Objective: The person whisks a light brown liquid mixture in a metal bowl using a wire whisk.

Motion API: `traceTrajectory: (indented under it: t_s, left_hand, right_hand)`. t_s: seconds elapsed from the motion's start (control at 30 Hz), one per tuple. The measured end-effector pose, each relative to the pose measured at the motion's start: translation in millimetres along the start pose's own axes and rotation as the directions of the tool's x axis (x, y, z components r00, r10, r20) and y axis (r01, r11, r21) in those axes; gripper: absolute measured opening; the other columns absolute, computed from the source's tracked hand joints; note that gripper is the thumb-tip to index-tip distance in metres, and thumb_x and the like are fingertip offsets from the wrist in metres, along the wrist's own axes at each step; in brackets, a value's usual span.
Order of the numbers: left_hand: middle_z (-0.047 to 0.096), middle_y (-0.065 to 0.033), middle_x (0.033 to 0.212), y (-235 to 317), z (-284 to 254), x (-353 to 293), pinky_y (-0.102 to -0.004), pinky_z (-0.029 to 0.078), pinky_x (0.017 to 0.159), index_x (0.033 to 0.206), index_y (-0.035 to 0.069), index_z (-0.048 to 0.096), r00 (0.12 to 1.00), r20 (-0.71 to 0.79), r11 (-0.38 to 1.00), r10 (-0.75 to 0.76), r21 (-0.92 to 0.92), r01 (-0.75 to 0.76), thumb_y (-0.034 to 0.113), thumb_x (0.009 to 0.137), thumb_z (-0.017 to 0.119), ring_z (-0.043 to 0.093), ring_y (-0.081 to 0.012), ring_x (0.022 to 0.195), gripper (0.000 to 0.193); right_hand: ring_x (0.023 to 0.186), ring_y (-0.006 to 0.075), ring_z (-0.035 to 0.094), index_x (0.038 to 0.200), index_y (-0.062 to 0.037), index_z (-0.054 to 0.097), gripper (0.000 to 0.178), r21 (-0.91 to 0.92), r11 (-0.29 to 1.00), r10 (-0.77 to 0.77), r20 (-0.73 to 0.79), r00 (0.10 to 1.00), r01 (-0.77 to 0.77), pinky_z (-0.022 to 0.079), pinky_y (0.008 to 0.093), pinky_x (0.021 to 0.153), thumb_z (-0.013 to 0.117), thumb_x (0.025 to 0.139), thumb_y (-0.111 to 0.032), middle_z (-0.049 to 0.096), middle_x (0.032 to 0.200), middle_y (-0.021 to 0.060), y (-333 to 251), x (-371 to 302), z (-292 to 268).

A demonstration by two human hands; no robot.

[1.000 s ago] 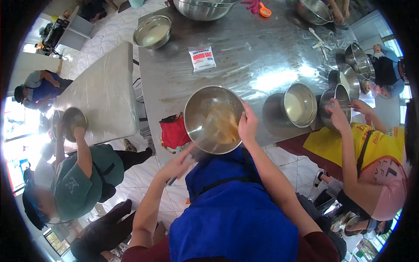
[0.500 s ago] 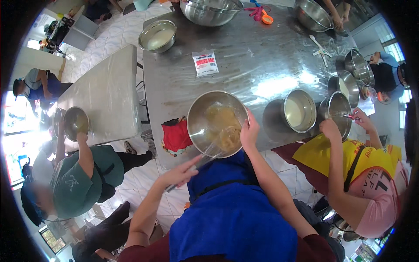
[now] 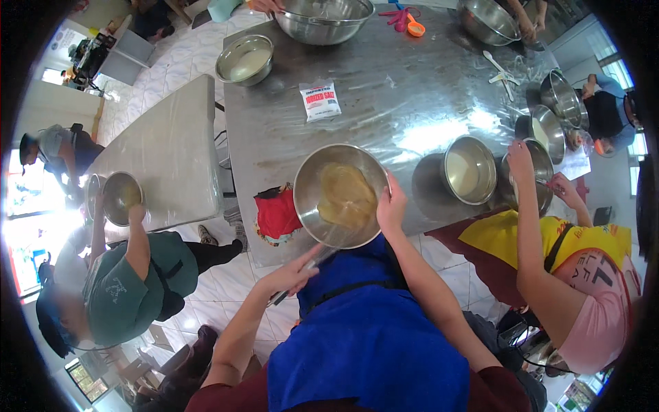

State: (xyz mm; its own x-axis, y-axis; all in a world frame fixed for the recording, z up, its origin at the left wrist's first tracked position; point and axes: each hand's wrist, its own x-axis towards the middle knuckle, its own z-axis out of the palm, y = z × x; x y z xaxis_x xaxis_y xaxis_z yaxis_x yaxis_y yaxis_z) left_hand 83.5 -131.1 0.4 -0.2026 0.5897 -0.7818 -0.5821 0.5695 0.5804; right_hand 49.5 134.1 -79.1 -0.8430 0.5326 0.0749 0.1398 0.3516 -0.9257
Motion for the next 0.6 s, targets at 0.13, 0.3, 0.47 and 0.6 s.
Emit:
traceTrajectory:
  t_s: [0.13,0.3,0.47,0.6]
  left_hand:
    - [0.036,0.002,0.05,3.2,-16.4,-6.0,-0.0221,0.034,0.035,0.145,0.03,0.01,0.993,-0.118,0.999,-0.019,0.034,0.023,0.02,0.094,0.046,0.038,-0.0068,0.039,0.063]
    - [0.038,0.0021,0.05,2.1,-2.3,-8.3,-0.0233,0.036,0.037,0.145,0.026,0.01,0.996,0.08,0.999,0.036,0.0,-0.036,0.023,0.095,0.045,0.038,-0.0071,0.04,0.062]
    - [0.038,0.0027,0.05,-5.4,-7.3,1.6,-0.0237,0.036,0.037,0.145,0.025,0.008,0.985,-0.165,0.998,0.05,0.033,-0.045,0.021,0.095,0.045,0.038,-0.0072,0.039,0.063]
    - [0.038,0.0021,0.049,8.2,-1.3,-13.4,-0.0244,0.035,0.034,0.145,0.029,0.006,0.999,0.017,0.996,0.046,0.077,-0.047,0.017,0.094,0.046,0.038,-0.008,0.038,0.066]
  right_hand:
    - [0.09,0.0342,0.062,0.12,-0.007,0.055,0.047,0.003,0.999,-0.035,-0.008,0.999,0.035,0.046,0.0372,0.077,0.041,0.078,0.008,0.06,0.102,0.0244,0.6,-2.2,-1.0]
    - [0.085,0.0329,0.063,0.121,-0.0048,0.054,0.046,-0.034,0.988,-0.151,-0.08,0.985,0.148,0.047,0.036,0.072,0.041,0.079,0.008,0.061,0.098,0.0244,9.9,0.6,-0.2]
    - [0.074,0.0307,0.061,0.121,-0.0025,0.053,0.046,-0.058,0.997,-0.044,0.012,0.999,0.044,0.046,0.0334,0.067,0.04,0.079,0.009,0.061,0.093,0.0239,-0.6,-0.5,-1.5]
    - [0.08,0.0304,0.056,0.121,-0.0023,0.053,0.044,0.009,0.997,-0.083,-0.018,0.996,0.083,0.044,0.0333,0.072,0.041,0.08,0.008,0.059,0.093,0.0239,-2.8,2.0,-4.5]
